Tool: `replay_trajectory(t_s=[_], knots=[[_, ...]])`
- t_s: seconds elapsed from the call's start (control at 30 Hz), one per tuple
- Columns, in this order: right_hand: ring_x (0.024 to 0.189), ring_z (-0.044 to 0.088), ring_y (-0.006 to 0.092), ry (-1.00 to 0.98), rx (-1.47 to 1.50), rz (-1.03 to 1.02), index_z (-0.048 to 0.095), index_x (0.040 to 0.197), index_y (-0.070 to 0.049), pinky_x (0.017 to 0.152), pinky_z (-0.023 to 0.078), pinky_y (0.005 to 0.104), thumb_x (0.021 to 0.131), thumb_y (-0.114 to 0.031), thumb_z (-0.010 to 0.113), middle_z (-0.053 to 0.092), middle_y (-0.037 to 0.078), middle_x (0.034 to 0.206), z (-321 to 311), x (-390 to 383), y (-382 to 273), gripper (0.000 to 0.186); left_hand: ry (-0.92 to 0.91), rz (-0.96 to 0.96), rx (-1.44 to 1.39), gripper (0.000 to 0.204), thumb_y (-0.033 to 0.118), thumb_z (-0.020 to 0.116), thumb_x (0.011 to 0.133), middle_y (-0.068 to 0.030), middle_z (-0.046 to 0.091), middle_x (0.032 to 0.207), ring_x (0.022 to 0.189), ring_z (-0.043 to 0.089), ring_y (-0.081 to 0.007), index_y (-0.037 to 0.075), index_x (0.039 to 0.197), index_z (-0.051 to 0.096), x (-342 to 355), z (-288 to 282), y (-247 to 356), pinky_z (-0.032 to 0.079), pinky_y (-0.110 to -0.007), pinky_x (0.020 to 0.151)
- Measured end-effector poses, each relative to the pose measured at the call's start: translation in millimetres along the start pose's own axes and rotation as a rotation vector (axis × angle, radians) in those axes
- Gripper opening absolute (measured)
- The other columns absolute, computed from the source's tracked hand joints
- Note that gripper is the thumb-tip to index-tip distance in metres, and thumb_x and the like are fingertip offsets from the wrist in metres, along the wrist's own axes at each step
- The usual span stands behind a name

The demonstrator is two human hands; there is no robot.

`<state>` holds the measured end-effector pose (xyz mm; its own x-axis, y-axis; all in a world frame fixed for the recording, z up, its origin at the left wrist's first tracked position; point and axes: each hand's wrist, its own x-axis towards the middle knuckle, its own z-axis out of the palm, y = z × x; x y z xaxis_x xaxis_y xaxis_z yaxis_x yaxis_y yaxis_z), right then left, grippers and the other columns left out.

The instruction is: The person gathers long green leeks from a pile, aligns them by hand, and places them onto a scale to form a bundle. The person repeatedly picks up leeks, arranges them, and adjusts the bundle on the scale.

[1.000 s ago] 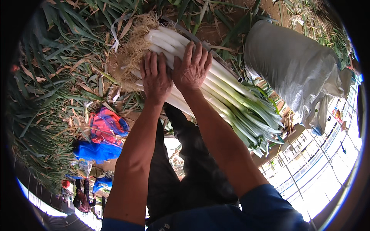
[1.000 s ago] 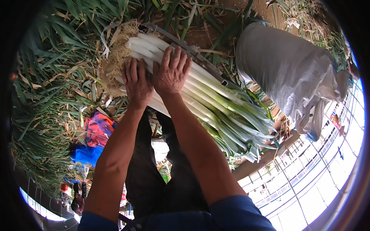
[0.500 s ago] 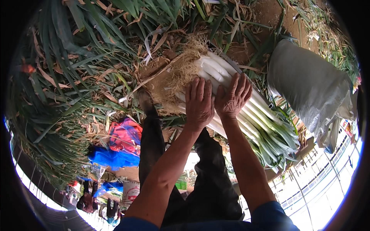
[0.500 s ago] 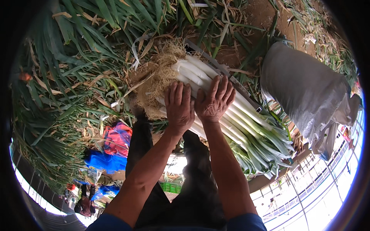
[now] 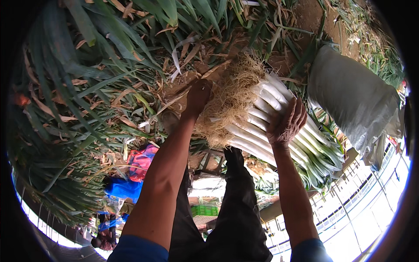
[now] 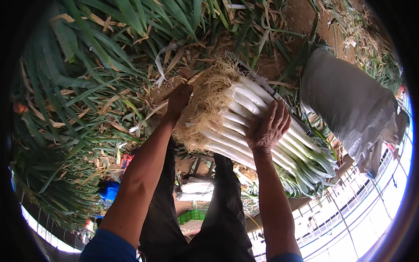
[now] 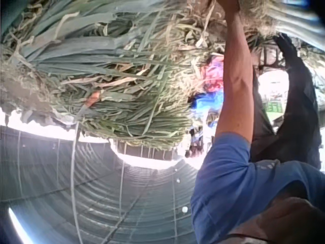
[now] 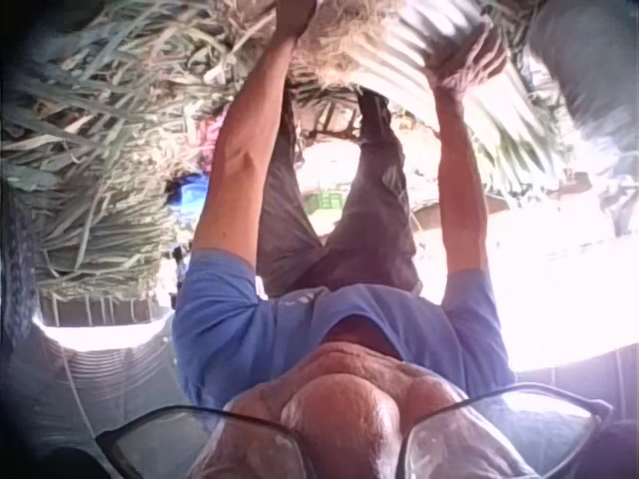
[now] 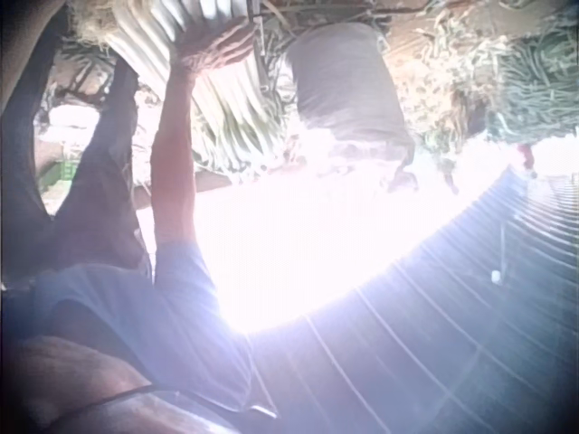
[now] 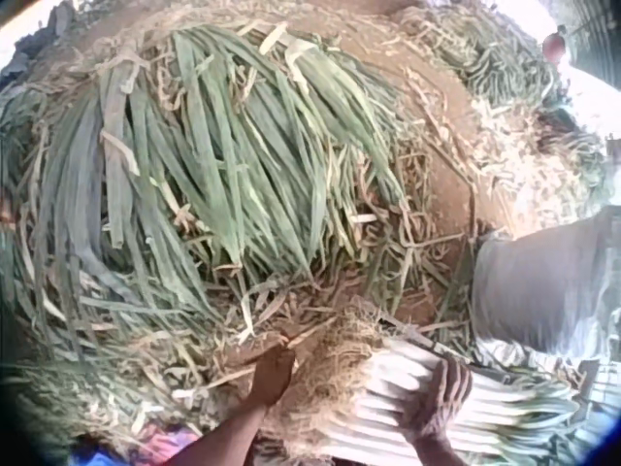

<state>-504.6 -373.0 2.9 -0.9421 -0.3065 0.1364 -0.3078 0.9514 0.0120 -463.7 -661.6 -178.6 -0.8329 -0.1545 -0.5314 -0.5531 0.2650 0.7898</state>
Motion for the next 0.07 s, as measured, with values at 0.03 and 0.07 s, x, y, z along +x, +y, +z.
replay_trajectory(t_s=[0.03, 0.07], knots=[[0.149, 0.044, 0.0468, 0.005, -0.009, 0.0, 0.038, 0.166, -0.001, 0.126, 0.028, 0.0626, 0.111, -0.051, 0.046, 0.047, 0.025, 0.164, 0, 1, -1, 0.075, -0.102, 0.068, 0.144, 0.032, 0.023, 0.073, 0.101, -0.0231, 0.074, 0.123, 0.105, 0.073, -0.0346, 0.008, 0.13, 0.07, 8, 11, -15, 0.056, -0.049, 0.099], [0.149, 0.044, 0.0472, 0.01, -0.018, -0.001, 0.038, 0.166, -0.002, 0.126, 0.028, 0.0621, 0.111, -0.051, 0.044, 0.047, 0.024, 0.164, 0, 1, -3, 0.074, -0.115, 0.071, 0.132, 0.032, 0.023, 0.073, 0.101, -0.0231, 0.074, 0.123, 0.105, 0.073, -0.0346, 0.008, 0.13, 0.07, 12, 25, -28, 0.056, -0.049, 0.099]])
